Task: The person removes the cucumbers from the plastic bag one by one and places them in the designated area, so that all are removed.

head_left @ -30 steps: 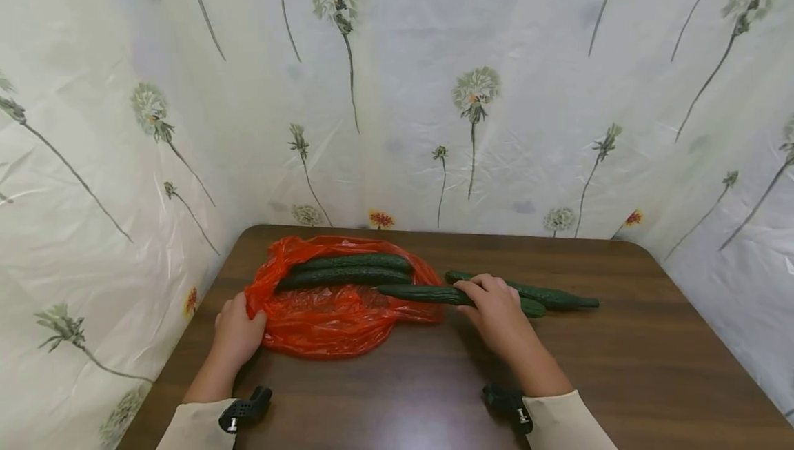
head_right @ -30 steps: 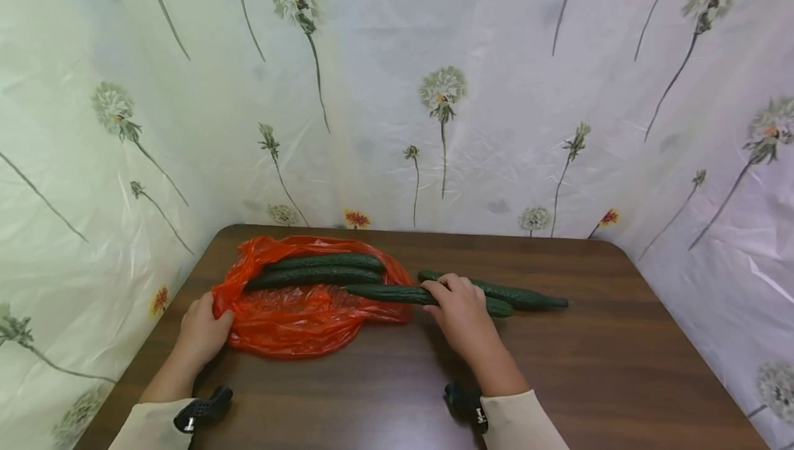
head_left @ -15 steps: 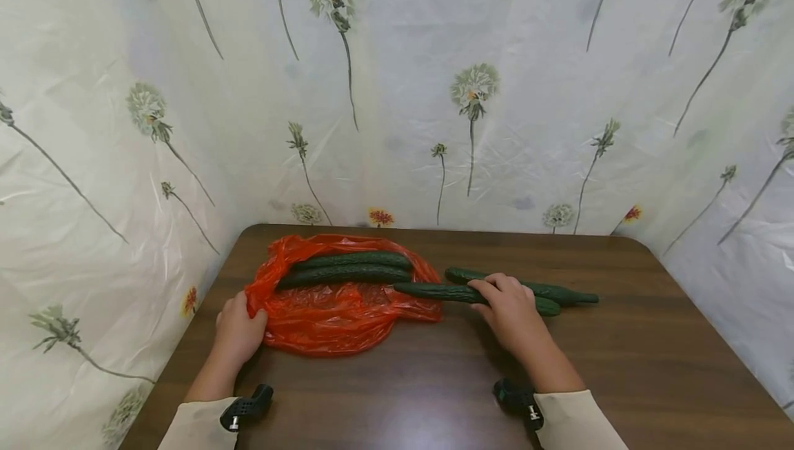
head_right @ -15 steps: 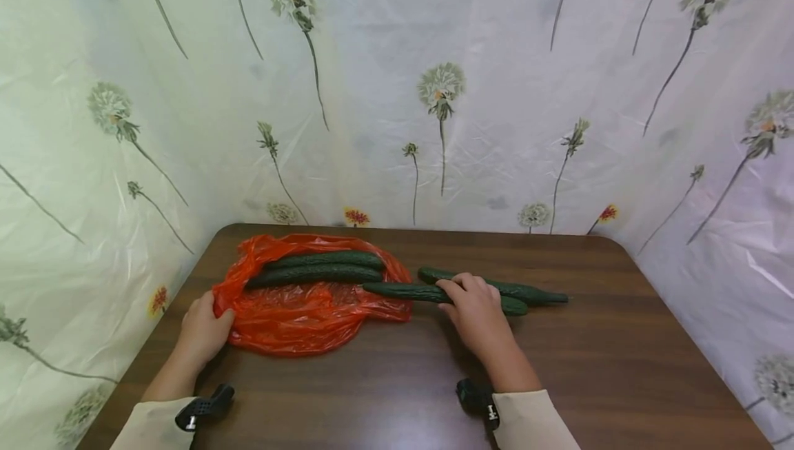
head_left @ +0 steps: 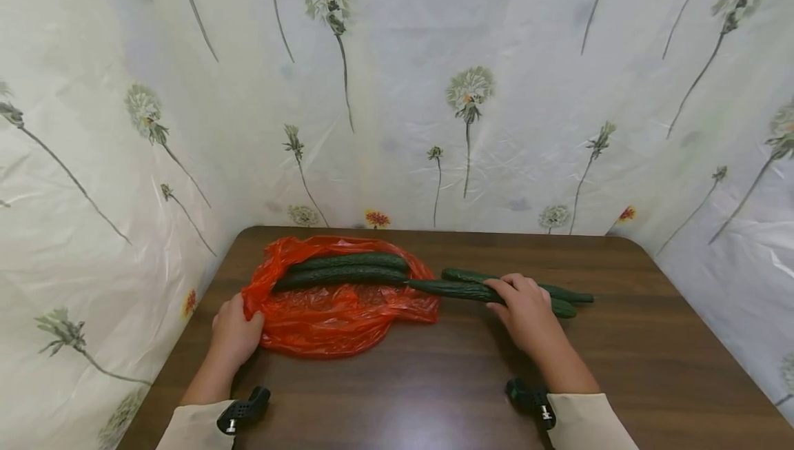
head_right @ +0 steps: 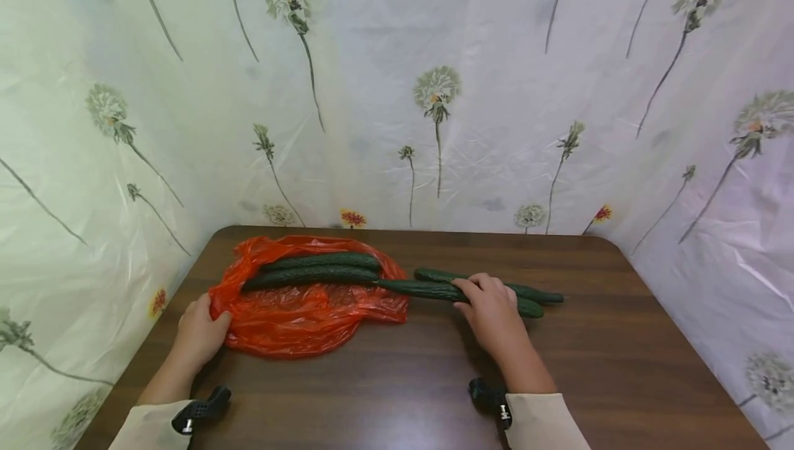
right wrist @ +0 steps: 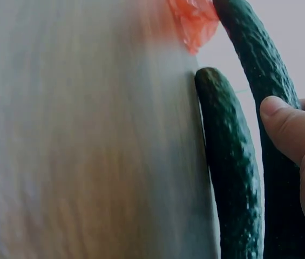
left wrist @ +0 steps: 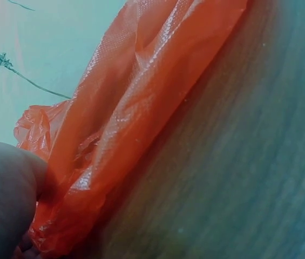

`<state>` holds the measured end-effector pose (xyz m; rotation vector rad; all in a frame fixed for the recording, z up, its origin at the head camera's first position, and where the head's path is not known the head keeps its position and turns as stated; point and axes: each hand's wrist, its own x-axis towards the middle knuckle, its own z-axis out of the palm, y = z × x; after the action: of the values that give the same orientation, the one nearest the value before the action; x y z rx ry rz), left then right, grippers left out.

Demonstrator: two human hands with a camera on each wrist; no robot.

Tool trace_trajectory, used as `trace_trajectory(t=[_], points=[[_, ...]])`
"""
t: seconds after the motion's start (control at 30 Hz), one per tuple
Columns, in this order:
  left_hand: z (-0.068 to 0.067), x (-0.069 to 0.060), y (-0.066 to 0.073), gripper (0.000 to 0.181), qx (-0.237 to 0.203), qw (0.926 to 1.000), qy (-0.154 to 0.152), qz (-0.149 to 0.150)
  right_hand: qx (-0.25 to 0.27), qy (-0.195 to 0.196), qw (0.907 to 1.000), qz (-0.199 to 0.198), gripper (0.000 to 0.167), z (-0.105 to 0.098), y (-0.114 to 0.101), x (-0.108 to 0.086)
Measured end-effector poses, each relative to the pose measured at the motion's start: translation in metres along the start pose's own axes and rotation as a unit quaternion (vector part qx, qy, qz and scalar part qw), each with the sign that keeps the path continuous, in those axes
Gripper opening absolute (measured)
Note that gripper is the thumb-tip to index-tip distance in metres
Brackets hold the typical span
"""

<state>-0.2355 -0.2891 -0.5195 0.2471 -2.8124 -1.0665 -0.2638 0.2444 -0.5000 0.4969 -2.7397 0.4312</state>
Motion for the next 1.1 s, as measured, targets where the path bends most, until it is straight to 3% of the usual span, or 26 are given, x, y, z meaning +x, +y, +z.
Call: trace_trajectory(t=[0.33,1.1], points=[[0.0,-0.001,0.003,0.05,-0.005,0.9998,-0.008,-0.014,-0.002,-0.014,0.9995,0.027,0.045,-0.006,0.015,-0.003],[-0.003,-0.002,0.002,0.047,0.001,0.9999,0.001,-0.01,0.005,-0.051,0.9954,0.08,0.046,-0.011,0.039,-0.014]])
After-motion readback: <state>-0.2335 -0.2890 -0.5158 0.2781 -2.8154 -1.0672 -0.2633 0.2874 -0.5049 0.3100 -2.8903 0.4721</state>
